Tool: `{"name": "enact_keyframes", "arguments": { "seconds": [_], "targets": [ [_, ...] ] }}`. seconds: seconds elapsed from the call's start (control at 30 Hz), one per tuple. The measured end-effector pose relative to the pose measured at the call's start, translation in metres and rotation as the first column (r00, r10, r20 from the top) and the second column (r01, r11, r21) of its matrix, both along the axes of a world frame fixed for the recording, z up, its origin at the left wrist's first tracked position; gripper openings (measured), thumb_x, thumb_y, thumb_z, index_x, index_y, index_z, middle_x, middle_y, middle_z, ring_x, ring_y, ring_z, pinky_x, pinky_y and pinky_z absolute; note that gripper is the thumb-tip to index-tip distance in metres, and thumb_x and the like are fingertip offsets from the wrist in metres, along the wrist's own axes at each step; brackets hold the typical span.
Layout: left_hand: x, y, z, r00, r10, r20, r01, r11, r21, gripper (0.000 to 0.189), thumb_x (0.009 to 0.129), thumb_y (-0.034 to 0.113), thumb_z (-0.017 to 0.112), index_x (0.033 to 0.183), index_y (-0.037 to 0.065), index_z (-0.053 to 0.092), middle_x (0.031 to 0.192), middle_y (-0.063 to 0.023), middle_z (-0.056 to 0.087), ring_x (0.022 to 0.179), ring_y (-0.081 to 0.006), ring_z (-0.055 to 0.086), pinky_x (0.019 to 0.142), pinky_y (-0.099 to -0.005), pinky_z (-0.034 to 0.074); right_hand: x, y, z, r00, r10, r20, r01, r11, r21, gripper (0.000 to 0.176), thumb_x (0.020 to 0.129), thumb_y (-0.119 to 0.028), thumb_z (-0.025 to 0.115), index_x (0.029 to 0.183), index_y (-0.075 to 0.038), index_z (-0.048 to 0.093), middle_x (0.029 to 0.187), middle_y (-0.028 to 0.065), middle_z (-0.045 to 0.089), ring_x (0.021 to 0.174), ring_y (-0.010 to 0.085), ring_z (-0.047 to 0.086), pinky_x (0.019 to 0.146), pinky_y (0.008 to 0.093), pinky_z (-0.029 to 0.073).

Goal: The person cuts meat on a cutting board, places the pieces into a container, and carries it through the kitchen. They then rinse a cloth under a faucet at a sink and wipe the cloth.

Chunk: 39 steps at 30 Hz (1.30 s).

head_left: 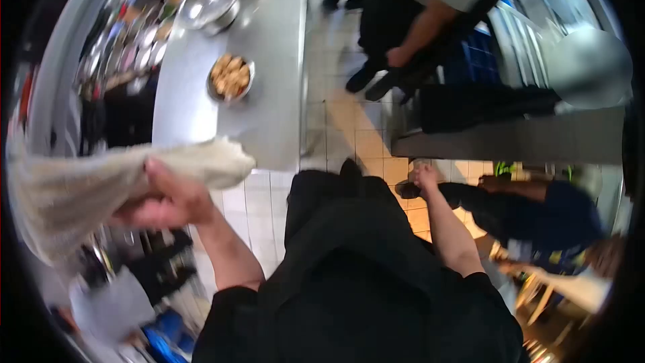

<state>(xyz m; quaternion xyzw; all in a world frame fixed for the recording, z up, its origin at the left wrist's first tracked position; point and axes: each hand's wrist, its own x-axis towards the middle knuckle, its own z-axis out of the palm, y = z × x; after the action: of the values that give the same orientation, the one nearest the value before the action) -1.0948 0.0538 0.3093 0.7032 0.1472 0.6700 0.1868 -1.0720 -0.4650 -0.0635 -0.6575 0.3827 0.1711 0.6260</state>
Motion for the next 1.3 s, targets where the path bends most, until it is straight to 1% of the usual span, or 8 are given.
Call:
{"name": "enact_keyframes", "arguments": {
  "seconds": [0.1,0.27,0.47,0.63,0.83,1.07,1.2,1.3],
  "targets": [
    [0.007,0.011,0.004,0.985,-0.026,0.171,0.077,0.950,-0.302,0.067,0.091,0.009,0.077,0.140,-0.013,0.037,0.135,-0.0266,0.055,0.120,-0.0306,0.060,0.108,-0.0425,0.047,0.060,-0.010,0.005,0.977,0.198,-0.081,-0.196,0.980,0.035,0.015,0.104,-0.026,0.057,0.095,-0.014,0.055,0.071,-0.0033,0.051,0.054,0.0077,0.045,0.045,0.0229,0.037],
    [-0.010,0.013,0.020,0.963,-0.233,0.139,0.269,0.879,-0.395,0.019,0.090,0.007,0.080,0.101,-0.003,0.068,0.098,-0.0092,0.072,0.086,-0.0126,0.066,0.075,-0.0271,0.051,0.110,0.026,-0.016,0.802,0.515,-0.304,-0.549,0.835,-0.032,0.015,0.100,-0.032,0.061,0.106,-0.018,0.060,0.080,-0.0012,0.064,0.065,0.0145,0.062,0.056,0.0318,0.050],
    [-0.021,0.019,0.036,0.890,-0.437,0.131,0.444,0.765,-0.466,0.021,0.088,0.007,0.081,0.103,-0.004,0.071,0.096,-0.0066,0.075,0.088,-0.0132,0.069,0.079,-0.0280,0.054,0.098,0.142,-0.015,0.648,0.743,-0.165,-0.749,0.661,0.034,0.028,0.101,-0.034,0.059,0.120,-0.013,0.060,0.098,0.0047,0.065,0.073,0.0158,0.063,0.059,0.0329,0.051],
    [-0.036,0.051,0.047,0.724,-0.690,-0.018,0.569,0.611,-0.550,0.026,0.083,0.006,0.083,0.106,-0.001,0.074,0.099,-0.0090,0.077,0.089,-0.0153,0.071,0.081,-0.0322,0.056,0.072,0.201,-0.021,0.649,0.736,-0.193,-0.744,0.667,0.042,0.031,0.102,-0.036,0.057,0.122,-0.012,0.060,0.102,0.0051,0.066,0.075,0.0170,0.063,0.065,0.0360,0.053],
    [-0.038,0.094,0.052,0.190,-0.982,-0.010,0.702,0.144,-0.697,0.042,0.077,0.014,0.088,0.111,-0.004,0.071,0.105,-0.0132,0.076,0.099,-0.0197,0.071,0.092,-0.0350,0.054,-0.012,0.229,-0.034,0.772,0.554,-0.312,-0.620,0.766,-0.172,0.027,0.098,-0.028,0.059,0.118,-0.009,0.064,0.093,0.0084,0.070,0.079,0.0199,0.069,0.060,0.0396,0.054],
    [-0.035,0.107,0.048,0.038,-0.996,0.078,0.758,-0.022,-0.652,0.043,0.078,0.011,0.081,0.117,-0.003,0.069,0.105,-0.0130,0.076,0.097,-0.0183,0.071,0.092,-0.0339,0.053,-0.109,0.257,-0.075,0.836,0.480,-0.265,-0.521,0.547,-0.655,0.037,0.087,-0.029,0.065,0.110,-0.001,0.069,0.110,0.0243,0.073,0.105,0.0412,0.070,0.092,0.0470,0.055],
    [-0.028,0.107,0.041,0.002,-0.997,0.082,0.789,-0.049,-0.613,0.044,0.076,0.010,0.080,0.117,0.000,0.069,0.105,-0.0130,0.076,0.098,-0.0190,0.072,0.092,-0.0340,0.054,-0.120,0.274,-0.054,0.824,0.474,-0.311,-0.562,0.615,-0.552,0.037,0.087,-0.030,0.065,0.110,-0.001,0.068,0.107,0.0238,0.073,0.106,0.0399,0.070,0.094,0.0452,0.054],
    [-0.028,0.110,0.038,0.004,-0.999,0.054,0.771,-0.031,-0.635,0.045,0.073,0.010,0.079,0.116,0.002,0.069,0.105,-0.0146,0.076,0.098,-0.0242,0.073,0.091,-0.0351,0.054,-0.119,0.285,-0.047,0.858,0.373,-0.352,-0.457,0.869,-0.192,0.023,0.093,-0.023,0.061,0.110,-0.007,0.063,0.087,0.0093,0.067,0.068,0.0205,0.065,0.051,0.0362,0.047]
  ]
}}
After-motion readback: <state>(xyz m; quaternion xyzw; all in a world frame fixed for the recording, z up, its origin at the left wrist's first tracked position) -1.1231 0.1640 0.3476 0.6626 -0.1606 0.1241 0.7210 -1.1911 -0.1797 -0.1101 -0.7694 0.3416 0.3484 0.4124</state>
